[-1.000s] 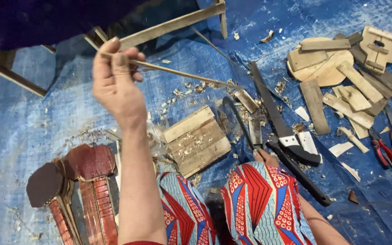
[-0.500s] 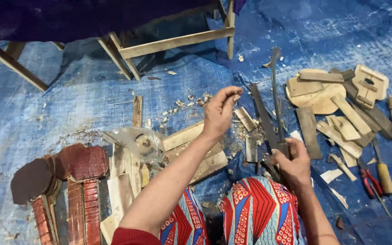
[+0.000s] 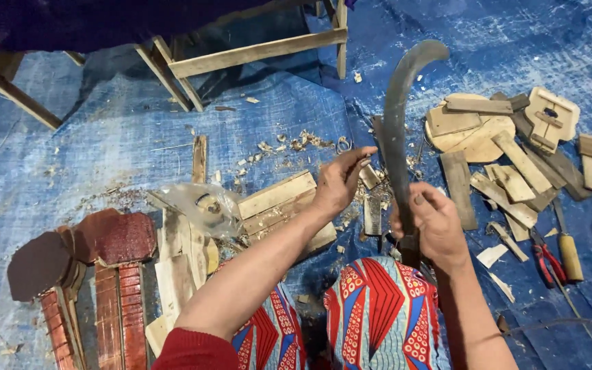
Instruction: Shaving a thin piece of wood using a curved blade to shape or smooth it.
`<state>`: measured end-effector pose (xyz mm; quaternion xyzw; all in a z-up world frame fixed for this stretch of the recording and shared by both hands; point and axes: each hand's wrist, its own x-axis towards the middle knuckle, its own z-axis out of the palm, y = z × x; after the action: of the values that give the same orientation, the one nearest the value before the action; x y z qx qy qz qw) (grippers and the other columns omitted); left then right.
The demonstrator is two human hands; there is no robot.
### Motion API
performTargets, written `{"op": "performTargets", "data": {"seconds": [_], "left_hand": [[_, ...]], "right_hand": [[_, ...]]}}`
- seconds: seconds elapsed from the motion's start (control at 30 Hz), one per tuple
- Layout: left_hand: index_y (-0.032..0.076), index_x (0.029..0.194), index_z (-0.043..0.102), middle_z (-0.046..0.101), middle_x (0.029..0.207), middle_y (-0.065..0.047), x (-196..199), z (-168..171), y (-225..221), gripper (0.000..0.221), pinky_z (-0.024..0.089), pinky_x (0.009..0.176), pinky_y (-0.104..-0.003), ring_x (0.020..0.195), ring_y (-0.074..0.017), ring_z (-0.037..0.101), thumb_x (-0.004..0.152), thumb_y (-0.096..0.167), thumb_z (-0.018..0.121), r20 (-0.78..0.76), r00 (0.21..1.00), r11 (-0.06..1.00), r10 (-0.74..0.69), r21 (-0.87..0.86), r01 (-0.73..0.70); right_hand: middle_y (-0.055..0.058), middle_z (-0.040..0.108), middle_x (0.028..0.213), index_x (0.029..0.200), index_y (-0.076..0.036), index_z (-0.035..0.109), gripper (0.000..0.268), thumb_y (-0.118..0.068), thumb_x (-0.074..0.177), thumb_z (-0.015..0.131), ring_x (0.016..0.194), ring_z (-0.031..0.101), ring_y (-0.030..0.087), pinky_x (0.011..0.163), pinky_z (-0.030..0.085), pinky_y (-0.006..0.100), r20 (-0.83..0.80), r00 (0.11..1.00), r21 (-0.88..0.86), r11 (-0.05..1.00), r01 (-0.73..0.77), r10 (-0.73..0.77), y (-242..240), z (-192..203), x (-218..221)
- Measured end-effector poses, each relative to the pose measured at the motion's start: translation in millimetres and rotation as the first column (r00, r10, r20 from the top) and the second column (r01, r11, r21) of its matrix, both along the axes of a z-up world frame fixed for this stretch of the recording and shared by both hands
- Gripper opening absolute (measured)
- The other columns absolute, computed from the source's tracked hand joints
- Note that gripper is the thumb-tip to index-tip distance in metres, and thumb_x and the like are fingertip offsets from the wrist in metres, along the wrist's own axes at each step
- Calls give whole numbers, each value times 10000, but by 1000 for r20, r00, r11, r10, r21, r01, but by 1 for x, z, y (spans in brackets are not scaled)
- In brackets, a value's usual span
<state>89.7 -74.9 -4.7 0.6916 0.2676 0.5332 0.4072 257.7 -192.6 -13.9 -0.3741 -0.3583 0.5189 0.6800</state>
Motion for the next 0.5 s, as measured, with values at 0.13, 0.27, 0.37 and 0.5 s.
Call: {"op": "performTargets", "data": {"seconds": [0.13,0.27,0.37,0.5], "left_hand": [[61,1235,707,734,1024,-244,-1,7,-5,271,607,819,-519,968,-440,713,1031,-21,547,-37,999,1000,6,20,-5],[16,1163,702,739,1024,-247,-3,8,-4,247,618,760,-483,920,-423,727,973,-76,574,-130,990,989,60,139,-42],[33,1119,703,751,1006,-207,2,-9,4,189,619,732,-426,893,-364,748,976,-36,602,-150,982,970,113,231,-76],[89,1074,694,759,982,-142,7,-29,11,138,613,711,-392,897,-325,744,994,42,593,-192,969,948,155,304,-91]], "right_hand": [[174,588,622,1341,-79,598,400,-235,977,656,450,614,266,368,506,340,113,993,21,999,26,-28,15,16,-10],[104,528,600,1537,-89,407,558,-244,1026,568,416,525,191,366,435,273,101,988,55,991,-119,113,24,26,-25],[78,498,590,1579,-104,340,581,-287,1052,503,394,490,161,348,410,247,76,979,37,981,-190,187,29,10,-25],[59,440,574,1586,-151,339,568,-317,1057,464,369,447,147,311,391,234,8,972,27,972,-234,234,33,-2,-25]]}}
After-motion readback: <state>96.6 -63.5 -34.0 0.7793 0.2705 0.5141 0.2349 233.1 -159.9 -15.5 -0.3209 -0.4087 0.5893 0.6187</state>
